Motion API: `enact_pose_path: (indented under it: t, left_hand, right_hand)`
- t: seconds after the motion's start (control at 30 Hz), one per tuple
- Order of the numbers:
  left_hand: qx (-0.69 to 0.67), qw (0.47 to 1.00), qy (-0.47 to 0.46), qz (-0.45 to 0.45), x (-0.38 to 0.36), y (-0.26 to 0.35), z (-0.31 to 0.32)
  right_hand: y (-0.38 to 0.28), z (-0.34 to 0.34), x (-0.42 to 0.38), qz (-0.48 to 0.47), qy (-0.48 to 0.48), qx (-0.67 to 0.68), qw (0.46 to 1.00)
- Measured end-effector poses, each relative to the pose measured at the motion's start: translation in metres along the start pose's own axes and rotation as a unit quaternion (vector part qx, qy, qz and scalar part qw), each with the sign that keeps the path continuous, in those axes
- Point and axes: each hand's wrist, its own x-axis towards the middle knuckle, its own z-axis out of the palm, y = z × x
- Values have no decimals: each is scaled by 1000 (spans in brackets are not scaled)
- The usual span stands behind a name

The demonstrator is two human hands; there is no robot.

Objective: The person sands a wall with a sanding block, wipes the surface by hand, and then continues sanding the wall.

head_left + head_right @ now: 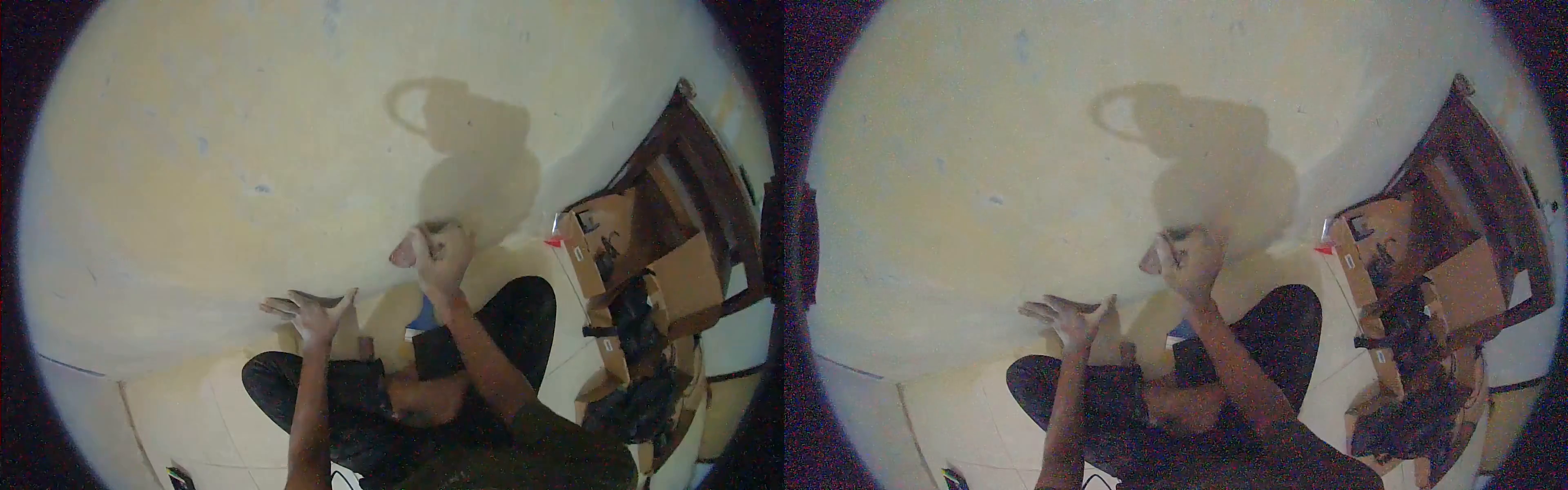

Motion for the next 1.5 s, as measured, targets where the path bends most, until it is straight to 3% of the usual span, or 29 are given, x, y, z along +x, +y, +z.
enact_pose_path:
  t: [0.07,0.33,0.47,0.57,0.67,0.77,0.87,0.97,1.07,1.13,1.37,1.5]
  left_hand:
    - [5,1000,-12,2,1,-2,0]
    - [17,1000,1,6,2,-3,5]
    - [20,1000,12,15,5,-2,3]
    - [43,998,-36,-37,-2,-1,5]
    - [5,999,40,3,1,-5,8]
    - [28,1000,6,-4,0,-2,6]
    - [34,999,-6,-25,-7,-4,10]
    - [16,999,29,7,2,-1,8]
    - [17,999,25,8,1,-4,9]
    - [22,999,34,9,1,-4,10]
    - [27,999,-6,-30,-6,-4,12]
    - [19,999,27,1,0,-4,10]
  right_hand:
    - [-4,-3,-15,32,-50,-36,998]
    - [-40,1,69,-35,32,-5,999]
    - [11,10,12,0,-13,-23,1000]
    - [2,4,-19,32,-9,-25,999]
    - [-1,9,0,28,-42,-43,998]
    - [-46,5,63,-7,5,-11,1000]
    - [-46,5,67,-35,12,15,999]
    - [-21,12,26,36,17,-34,999]
    - [0,7,-17,46,-56,-32,997]
    - [2,14,-15,35,-13,-15,999]
    - [-60,9,76,-48,34,7,998]
    - [-35,5,27,32,-7,-19,999]
